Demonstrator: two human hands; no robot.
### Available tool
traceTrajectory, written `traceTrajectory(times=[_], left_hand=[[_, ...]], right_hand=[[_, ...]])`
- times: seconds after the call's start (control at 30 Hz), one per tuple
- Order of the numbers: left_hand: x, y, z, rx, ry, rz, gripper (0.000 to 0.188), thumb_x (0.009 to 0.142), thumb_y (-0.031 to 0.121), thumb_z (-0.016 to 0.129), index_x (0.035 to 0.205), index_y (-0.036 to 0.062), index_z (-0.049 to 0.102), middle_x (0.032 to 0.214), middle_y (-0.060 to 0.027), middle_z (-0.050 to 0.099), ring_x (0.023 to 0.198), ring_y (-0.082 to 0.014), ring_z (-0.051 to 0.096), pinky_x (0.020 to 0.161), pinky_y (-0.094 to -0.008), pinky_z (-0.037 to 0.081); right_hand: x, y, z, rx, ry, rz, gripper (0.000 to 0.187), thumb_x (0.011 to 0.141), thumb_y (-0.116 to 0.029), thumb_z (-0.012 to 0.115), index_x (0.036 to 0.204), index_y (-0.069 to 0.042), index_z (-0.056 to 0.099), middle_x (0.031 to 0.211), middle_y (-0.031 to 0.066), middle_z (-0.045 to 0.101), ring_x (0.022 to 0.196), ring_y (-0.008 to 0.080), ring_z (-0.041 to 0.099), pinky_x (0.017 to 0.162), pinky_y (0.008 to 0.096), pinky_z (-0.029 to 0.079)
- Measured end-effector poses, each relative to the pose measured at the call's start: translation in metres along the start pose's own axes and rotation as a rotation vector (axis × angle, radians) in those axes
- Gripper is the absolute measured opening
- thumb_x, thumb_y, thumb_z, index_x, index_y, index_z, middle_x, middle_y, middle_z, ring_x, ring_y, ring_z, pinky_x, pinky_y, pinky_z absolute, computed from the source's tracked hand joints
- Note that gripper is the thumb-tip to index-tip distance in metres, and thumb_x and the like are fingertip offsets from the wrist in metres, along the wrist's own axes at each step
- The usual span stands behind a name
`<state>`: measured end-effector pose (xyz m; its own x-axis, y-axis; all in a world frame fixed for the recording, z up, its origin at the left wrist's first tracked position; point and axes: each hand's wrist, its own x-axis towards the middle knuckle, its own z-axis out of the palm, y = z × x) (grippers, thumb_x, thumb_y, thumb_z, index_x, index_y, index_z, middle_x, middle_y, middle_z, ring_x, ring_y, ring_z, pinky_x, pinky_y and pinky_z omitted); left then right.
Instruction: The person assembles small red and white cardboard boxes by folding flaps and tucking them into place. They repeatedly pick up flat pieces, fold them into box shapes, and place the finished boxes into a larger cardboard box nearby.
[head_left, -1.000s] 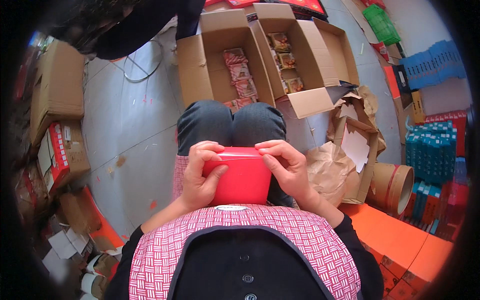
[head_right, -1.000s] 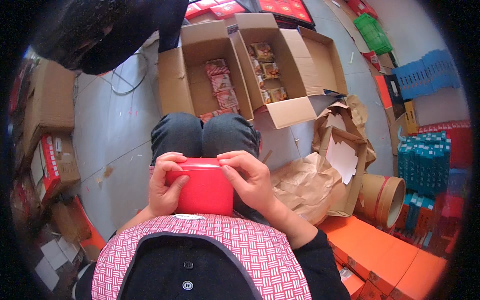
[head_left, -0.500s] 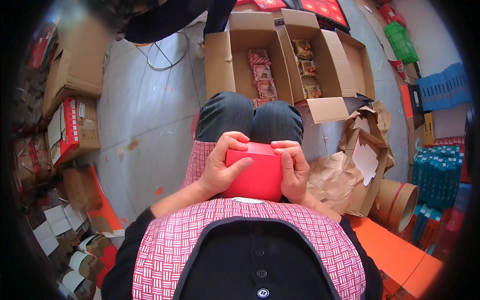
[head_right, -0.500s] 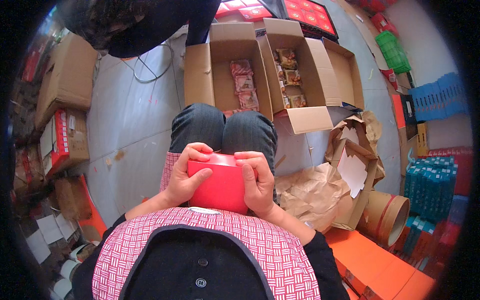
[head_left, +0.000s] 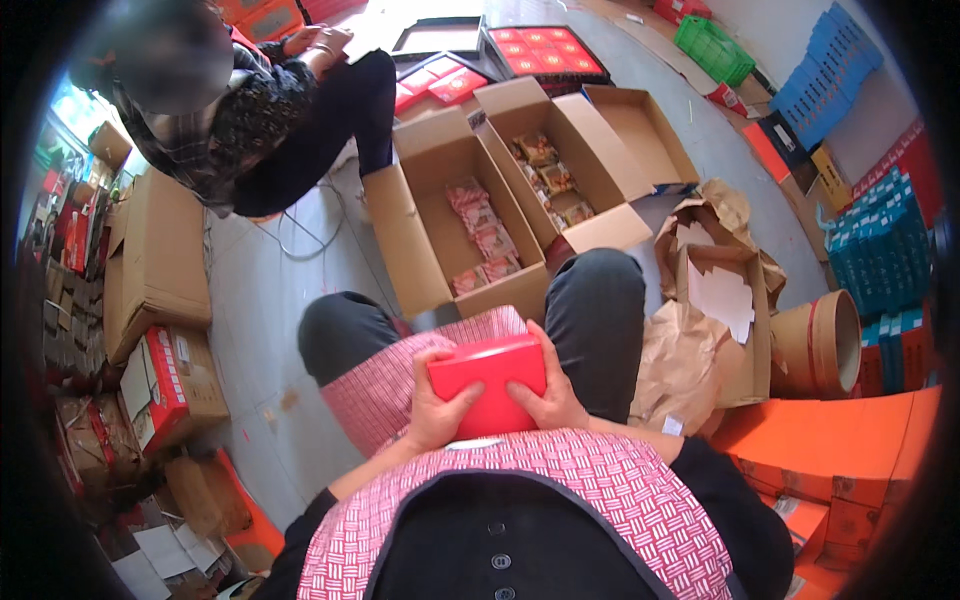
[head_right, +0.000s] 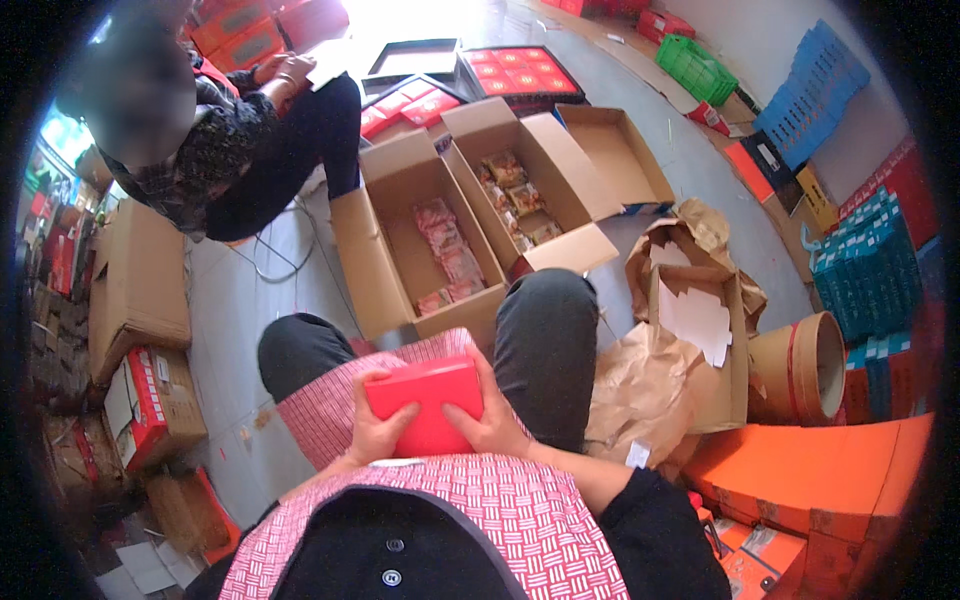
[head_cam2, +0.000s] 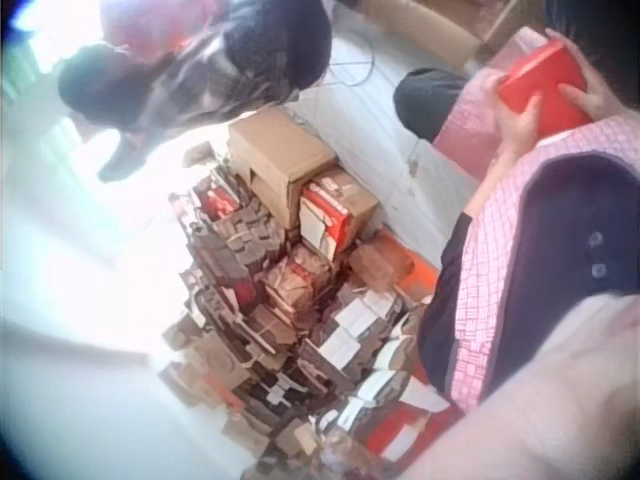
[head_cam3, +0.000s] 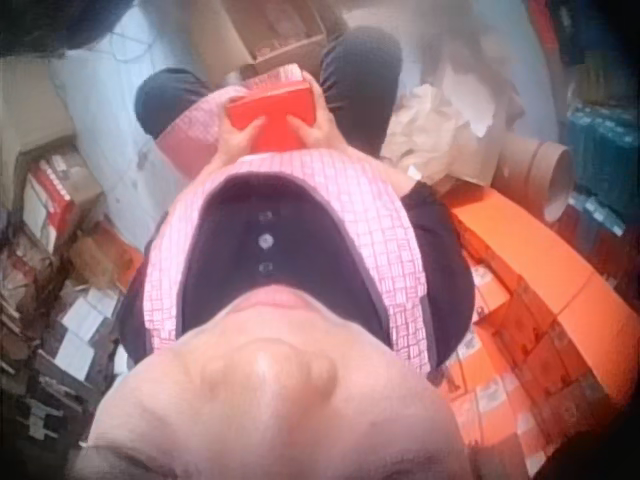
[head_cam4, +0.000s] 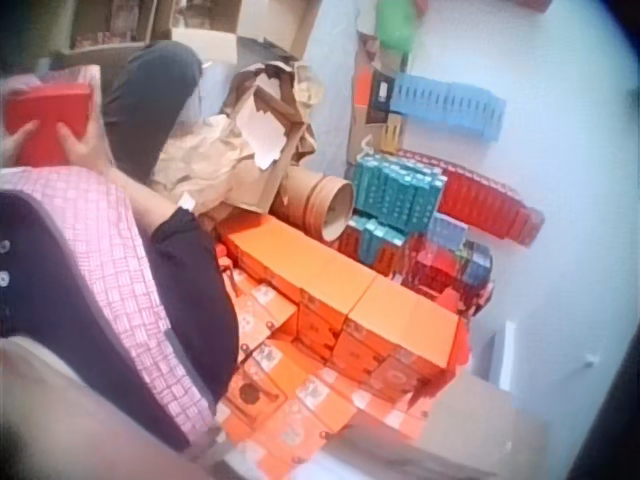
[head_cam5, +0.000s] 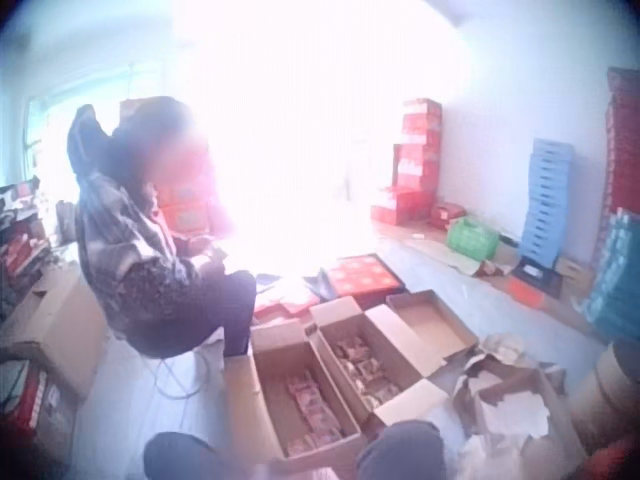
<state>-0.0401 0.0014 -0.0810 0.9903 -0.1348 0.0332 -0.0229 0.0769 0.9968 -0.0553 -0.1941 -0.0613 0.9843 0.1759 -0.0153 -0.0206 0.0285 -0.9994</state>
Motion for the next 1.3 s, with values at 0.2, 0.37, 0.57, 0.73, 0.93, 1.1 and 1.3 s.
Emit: traceTrajectory(times=[0.2,0.37,0.57,0.73,0.93,1.1,1.3], left_hand=[[-0.001,-0.003,0.007,-0.117,0.015,-0.111,0.048,0.081,0.003,0.071,0.115,0.0121,0.039,0.111,-0.0097,0.048,0.101,-0.0192,0.053,0.083,-0.0312,0.051],[0.026,-0.004,0.007,-0.085,0.002,-0.12,0.05,0.08,0.002,0.072,0.117,0.0113,0.039,0.108,-0.0085,0.05,0.101,-0.0176,0.053,0.085,-0.031,0.05],[0.152,0.034,-0.002,-0.264,0.117,-0.264,0.08,0.086,0.019,0.07,0.144,0.0128,0.015,0.132,-0.0163,0.041,0.105,-0.0209,0.056,0.087,-0.0359,0.049],[0.274,0.047,-0.033,-0.191,0.188,-0.181,0.05,0.093,0.017,0.056,0.134,0.0066,0.029,0.118,-0.0125,0.047,0.09,-0.0247,0.064,0.075,-0.0389,0.054],[0.304,0.046,-0.027,-0.143,0.062,-0.279,0.041,0.09,0.008,0.054,0.127,0.0009,0.037,0.112,-0.0179,0.054,0.086,-0.0266,0.065,0.074,-0.0383,0.055],[0.303,0.052,-0.038,-0.2,0.027,-0.381,0.036,0.089,0.004,0.051,0.124,-0.0003,0.042,0.115,-0.0193,0.054,0.087,-0.0285,0.065,0.076,-0.0377,0.055],[0.307,0.049,-0.034,-0.256,-0.025,-0.415,0.034,0.09,0.004,0.05,0.123,0.0011,0.044,0.115,-0.0171,0.054,0.09,-0.0285,0.065,0.077,-0.0362,0.054]], right_hand=[[-0.002,0.012,0.001,-0.012,0.045,-0.028,0.079,0.088,-0.008,0.064,0.148,-0.006,0.013,0.138,0.0174,0.038,0.126,0.024,0.041,0.105,0.0341,0.034],[0.017,0.015,-0.004,-0.124,0.114,-0.064,0.077,0.088,-0.009,0.063,0.148,-0.004,0.015,0.137,0.0174,0.041,0.126,0.0236,0.043,0.105,0.033,0.034],[0.133,-0.013,-0.046,0.216,0.205,0.019,0.075,0.089,-0.011,0.065,0.147,-0.002,0.019,0.134,0.0139,0.047,0.12,0.0186,0.048,0.1,0.0308,0.04],[0.311,0.002,-0.116,0.307,0.384,-0.029,0.075,0.088,-0.011,0.065,0.147,-0.002,0.02,0.129,0.0127,0.051,0.114,0.0194,0.052,0.095,0.0312,0.044],[0.497,0.117,-0.178,0.164,0.394,0.02,0.078,0.086,-0.015,0.069,0.147,-0.003,0.022,0.126,0.0127,0.054,0.11,0.018,0.055,0.093,0.031,0.046],[0.571,0.201,-0.191,-0.141,0.309,0.008,0.082,0.083,-0.02,0.073,0.147,-0.001,0.024,0.128,0.0142,0.056,0.111,0.0178,0.055,0.093,0.0305,0.046],[0.565,0.214,-0.229,-0.122,0.519,0.242,0.1,0.079,-0.043,0.074,0.147,0.002,0.017,0.109,0.0151,0.063,0.093,0.0154,0.061,0.078,0.0316,0.052]])
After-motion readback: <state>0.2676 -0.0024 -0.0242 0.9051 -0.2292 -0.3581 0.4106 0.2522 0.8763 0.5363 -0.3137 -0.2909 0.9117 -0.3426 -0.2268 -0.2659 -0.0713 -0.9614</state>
